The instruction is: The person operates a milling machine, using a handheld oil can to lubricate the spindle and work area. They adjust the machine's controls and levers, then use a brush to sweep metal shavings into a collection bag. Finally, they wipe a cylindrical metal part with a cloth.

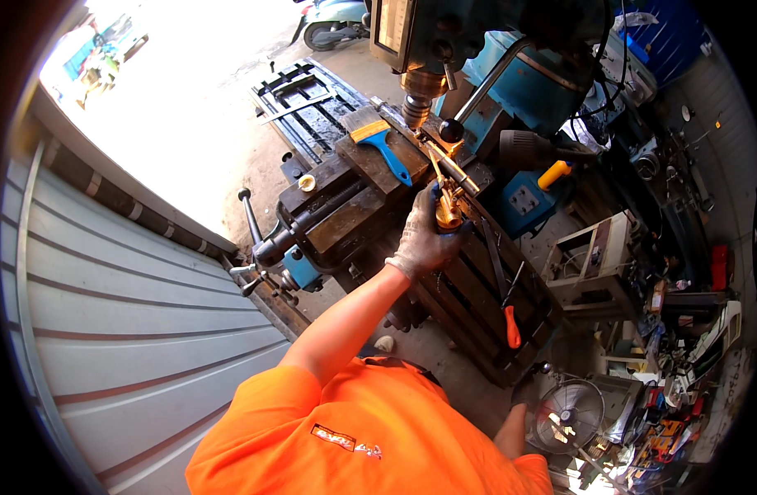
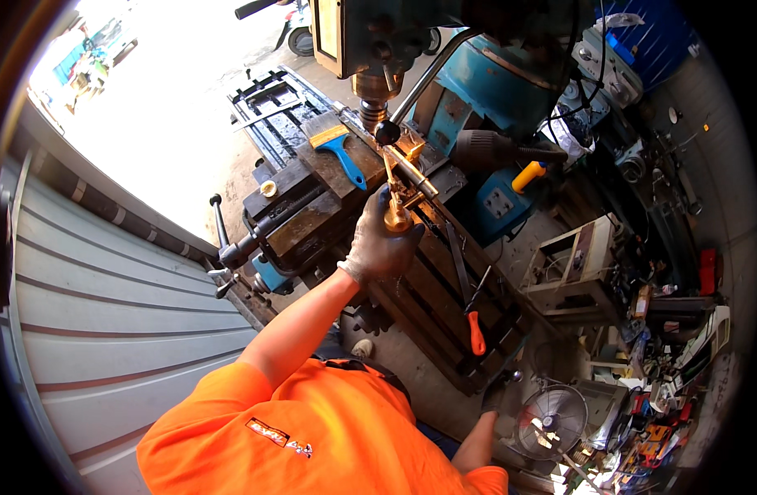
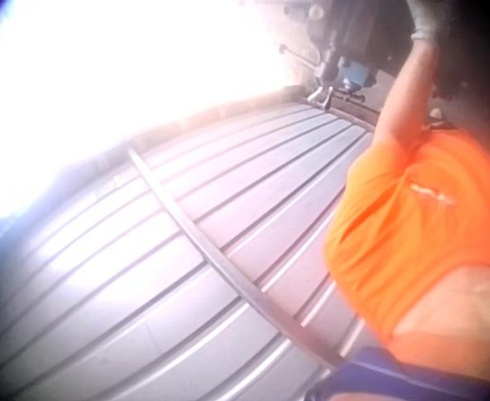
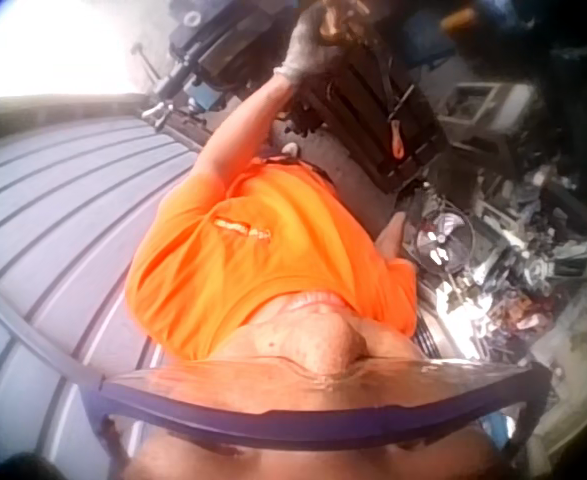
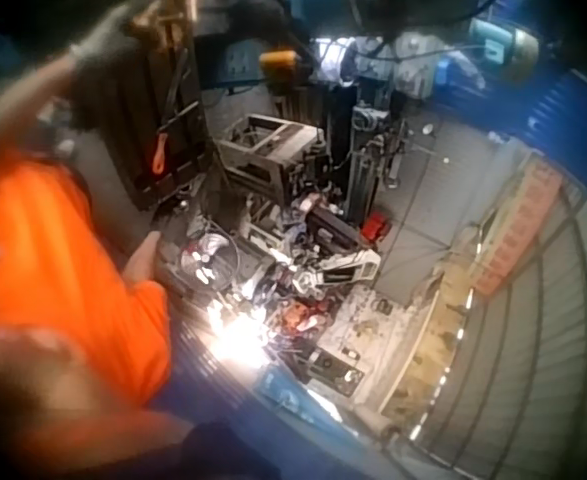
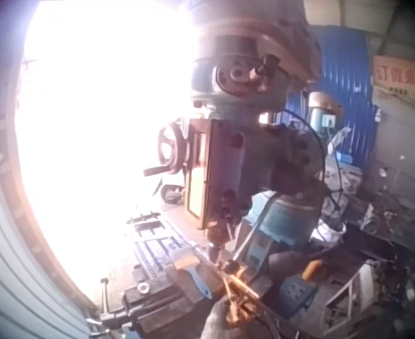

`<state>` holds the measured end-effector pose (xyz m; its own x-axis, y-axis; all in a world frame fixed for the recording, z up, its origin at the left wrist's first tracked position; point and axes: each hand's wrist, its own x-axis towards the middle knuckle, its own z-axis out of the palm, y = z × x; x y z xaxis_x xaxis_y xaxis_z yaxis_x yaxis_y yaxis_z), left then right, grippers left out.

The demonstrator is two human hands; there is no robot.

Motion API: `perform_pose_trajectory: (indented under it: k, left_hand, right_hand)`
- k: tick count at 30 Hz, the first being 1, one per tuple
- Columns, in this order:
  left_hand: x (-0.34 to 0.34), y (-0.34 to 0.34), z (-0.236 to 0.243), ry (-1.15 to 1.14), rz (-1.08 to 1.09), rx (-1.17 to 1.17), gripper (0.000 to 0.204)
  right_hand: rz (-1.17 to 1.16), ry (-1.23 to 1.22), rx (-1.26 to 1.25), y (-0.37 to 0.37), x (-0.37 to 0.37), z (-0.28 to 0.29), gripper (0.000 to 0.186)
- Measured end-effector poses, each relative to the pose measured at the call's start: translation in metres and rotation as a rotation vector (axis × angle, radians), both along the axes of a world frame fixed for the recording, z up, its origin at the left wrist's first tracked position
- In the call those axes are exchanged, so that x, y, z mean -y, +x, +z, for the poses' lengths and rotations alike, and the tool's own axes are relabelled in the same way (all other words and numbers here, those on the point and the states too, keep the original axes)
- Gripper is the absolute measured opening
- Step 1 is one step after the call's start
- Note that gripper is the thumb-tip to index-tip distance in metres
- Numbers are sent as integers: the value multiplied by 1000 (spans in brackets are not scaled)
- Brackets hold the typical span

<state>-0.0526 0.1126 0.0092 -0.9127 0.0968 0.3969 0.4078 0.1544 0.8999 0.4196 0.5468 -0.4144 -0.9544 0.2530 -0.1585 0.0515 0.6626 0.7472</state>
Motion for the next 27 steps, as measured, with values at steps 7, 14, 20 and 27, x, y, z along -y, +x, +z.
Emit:
perform_pose_trajectory:
  k: [7,14,20,27]
  left_hand:
    - [5,-25,11,-27,58,-17,71]
    - [5,-33,4,-24,30,-1,72]
    - [2,-41,-4,-3,58,-20,66]
    - [8,-44,12,22,-7,138,56]
  right_hand:
    - [-261,-906,-832,-14,11,37,51]
    - [-521,-906,-900,-21,17,72,51]
    - [-563,-898,-914,-23,16,81,52]
    - [-607,-894,-945,-25,18,84,53]
